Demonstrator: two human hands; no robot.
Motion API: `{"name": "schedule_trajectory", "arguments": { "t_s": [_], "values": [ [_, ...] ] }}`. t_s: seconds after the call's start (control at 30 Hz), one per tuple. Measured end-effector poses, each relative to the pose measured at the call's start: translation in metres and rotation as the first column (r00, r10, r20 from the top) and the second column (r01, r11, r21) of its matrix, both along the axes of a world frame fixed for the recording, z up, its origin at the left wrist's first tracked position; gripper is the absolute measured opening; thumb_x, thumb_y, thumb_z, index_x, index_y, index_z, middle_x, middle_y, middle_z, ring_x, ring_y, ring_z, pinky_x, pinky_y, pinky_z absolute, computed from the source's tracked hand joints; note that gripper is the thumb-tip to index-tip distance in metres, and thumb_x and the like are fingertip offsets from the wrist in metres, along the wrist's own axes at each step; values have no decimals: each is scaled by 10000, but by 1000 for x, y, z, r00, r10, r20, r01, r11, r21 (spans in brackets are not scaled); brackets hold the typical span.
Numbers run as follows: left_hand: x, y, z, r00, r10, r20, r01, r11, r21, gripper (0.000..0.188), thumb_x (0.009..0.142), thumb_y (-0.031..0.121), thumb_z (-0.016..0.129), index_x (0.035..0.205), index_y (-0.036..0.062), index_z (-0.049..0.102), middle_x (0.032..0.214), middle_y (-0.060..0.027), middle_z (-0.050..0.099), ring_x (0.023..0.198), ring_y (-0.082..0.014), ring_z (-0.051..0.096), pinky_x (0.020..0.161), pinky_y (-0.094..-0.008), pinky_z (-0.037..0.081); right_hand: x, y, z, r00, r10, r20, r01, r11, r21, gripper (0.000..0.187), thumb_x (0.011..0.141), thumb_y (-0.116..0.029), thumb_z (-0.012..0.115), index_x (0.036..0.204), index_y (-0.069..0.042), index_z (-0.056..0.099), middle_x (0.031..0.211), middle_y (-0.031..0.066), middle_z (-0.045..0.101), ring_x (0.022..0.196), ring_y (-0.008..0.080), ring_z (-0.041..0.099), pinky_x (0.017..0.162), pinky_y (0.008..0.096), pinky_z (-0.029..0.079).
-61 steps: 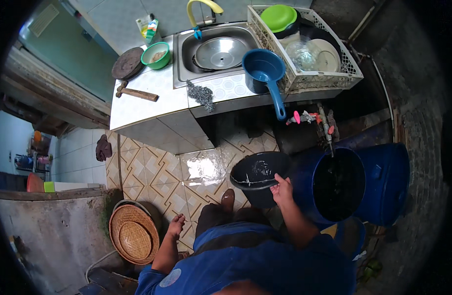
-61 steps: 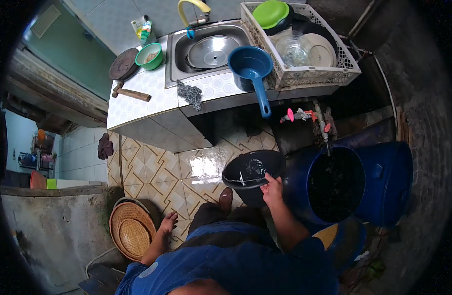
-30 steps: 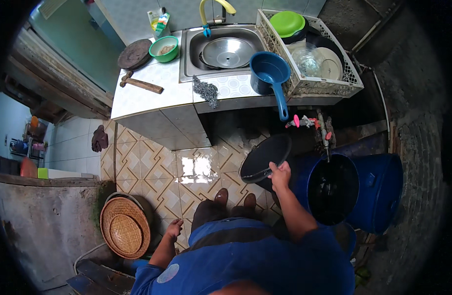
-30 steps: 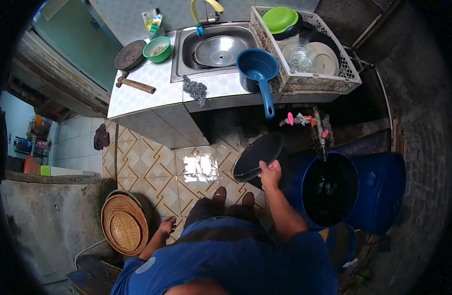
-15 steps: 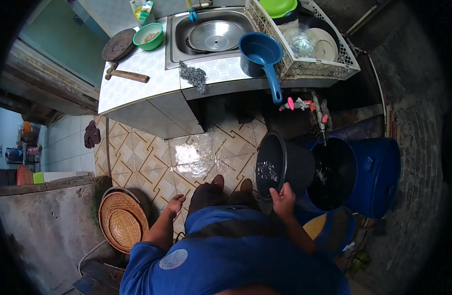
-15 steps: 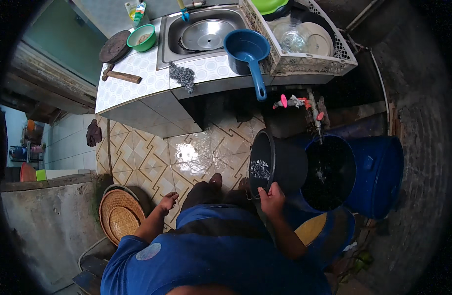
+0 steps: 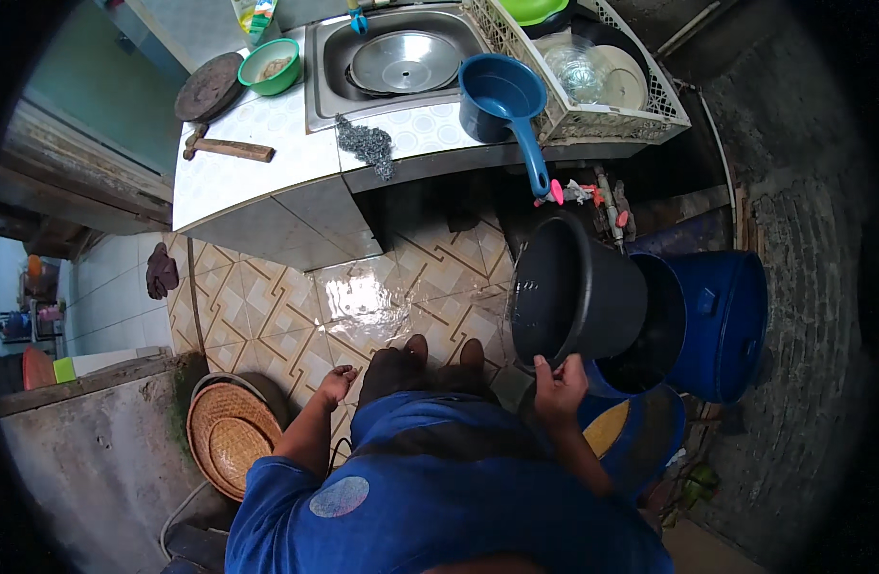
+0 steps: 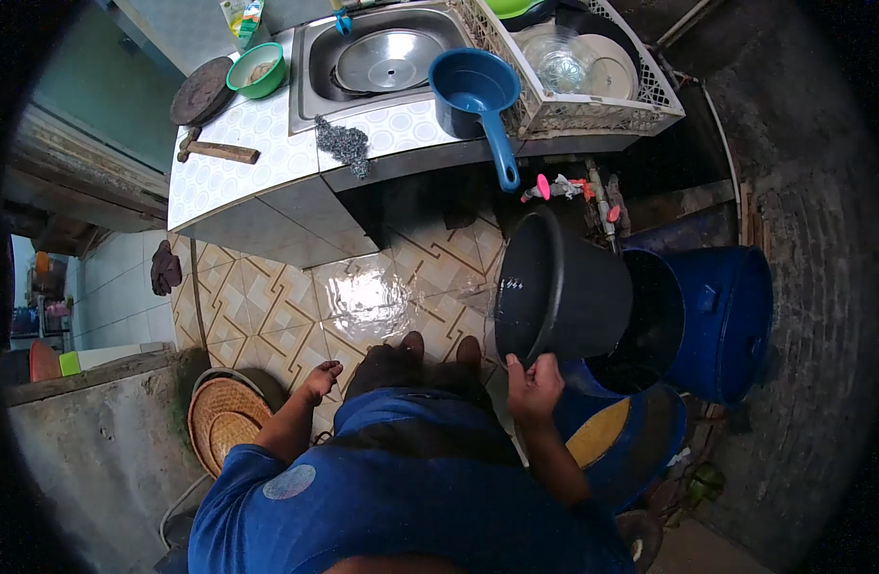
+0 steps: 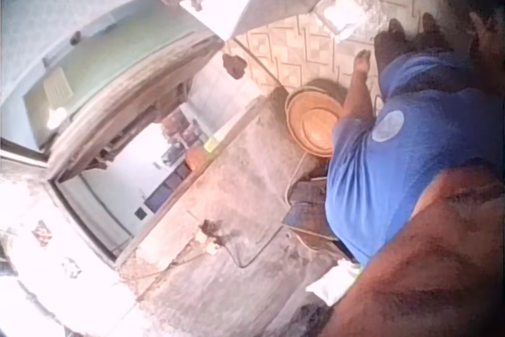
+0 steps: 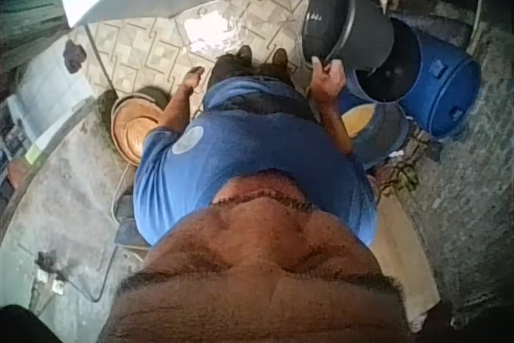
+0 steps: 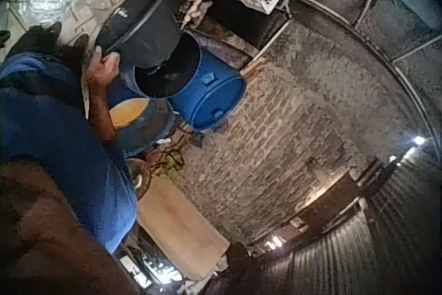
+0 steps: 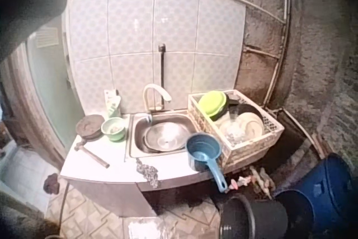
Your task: The person repeatedly dips a black bucket into a large blue barrel of water, filling and emptying it while also handling a small blue scoop and a sponge at a sink.
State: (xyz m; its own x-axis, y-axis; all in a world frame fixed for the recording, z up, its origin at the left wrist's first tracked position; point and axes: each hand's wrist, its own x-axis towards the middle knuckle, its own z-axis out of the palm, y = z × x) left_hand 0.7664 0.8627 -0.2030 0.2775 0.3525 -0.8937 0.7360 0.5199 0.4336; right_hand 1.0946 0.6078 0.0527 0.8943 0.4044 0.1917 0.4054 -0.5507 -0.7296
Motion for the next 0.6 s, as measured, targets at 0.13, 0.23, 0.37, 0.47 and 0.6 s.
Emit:
{"name": "schedule_trajectory", "arguments": {
  "t_s": [0.13, 0.23, 0.37, 0.47, 0.6],
  "values": [
    [-15, 8, -30, 998, -64, -7, 64, 998, 15, 540, 886, 327, 587, 1278, -31, 486, 1226, -183, 567, 1163, -264, 517, 984, -328, 386, 10, 6, 16, 997, -82, -6, 82, 988, 132, 365, 772, -100, 720, 672, -53, 372, 611, 25, 348, 552, 123, 352, 496, 277, 305],
    [-14, 14, -34, 995, -103, -8, 103, 995, 6, 544, 887, 335, 581, 1279, -29, 487, 1244, -189, 556, 1175, -272, 510, 994, -335, 378, 22, 5, 29, 986, -120, -120, 154, 928, 340, 259, 830, -73, 669, 770, -89, 418, 720, -53, 419, 636, 30, 352, 556, 201, 304],
    [-13, 21, -46, 997, -80, -5, 80, 996, -29, 549, 885, 339, 582, 1285, -24, 486, 1264, -193, 542, 1186, -278, 503, 1001, -342, 371, 39, 1, 60, 961, -97, -257, 236, 770, 593, 171, 853, -20, 617, 877, -72, 456, 868, -1, 531, 782, 68, 474, 759, 222, 389],
    [-6, 24, -39, 999, -48, 17, 48, 998, -37, 539, 884, 337, 584, 1282, -14, 493, 1271, -188, 539, 1199, -277, 492, 1006, -344, 367, 51, -5, 78, 916, -133, -378, 372, 628, 683, 178, 852, -36, 613, 993, -53, 506, 948, 58, 593, 855, 139, 555, 819, 283, 439],
    [2, 28, -40, 996, -86, -3, 85, 995, -51, 529, 883, 333, 585, 1275, -12, 501, 1275, -180, 538, 1206, -272, 487, 1009, -345, 363, 67, -32, 96, 882, -131, -452, 451, 510, 732, 191, 861, -51, 600, 1037, -78, 531, 955, 32, 607, 875, 132, 588, 795, 273, 485]
  ]
}}
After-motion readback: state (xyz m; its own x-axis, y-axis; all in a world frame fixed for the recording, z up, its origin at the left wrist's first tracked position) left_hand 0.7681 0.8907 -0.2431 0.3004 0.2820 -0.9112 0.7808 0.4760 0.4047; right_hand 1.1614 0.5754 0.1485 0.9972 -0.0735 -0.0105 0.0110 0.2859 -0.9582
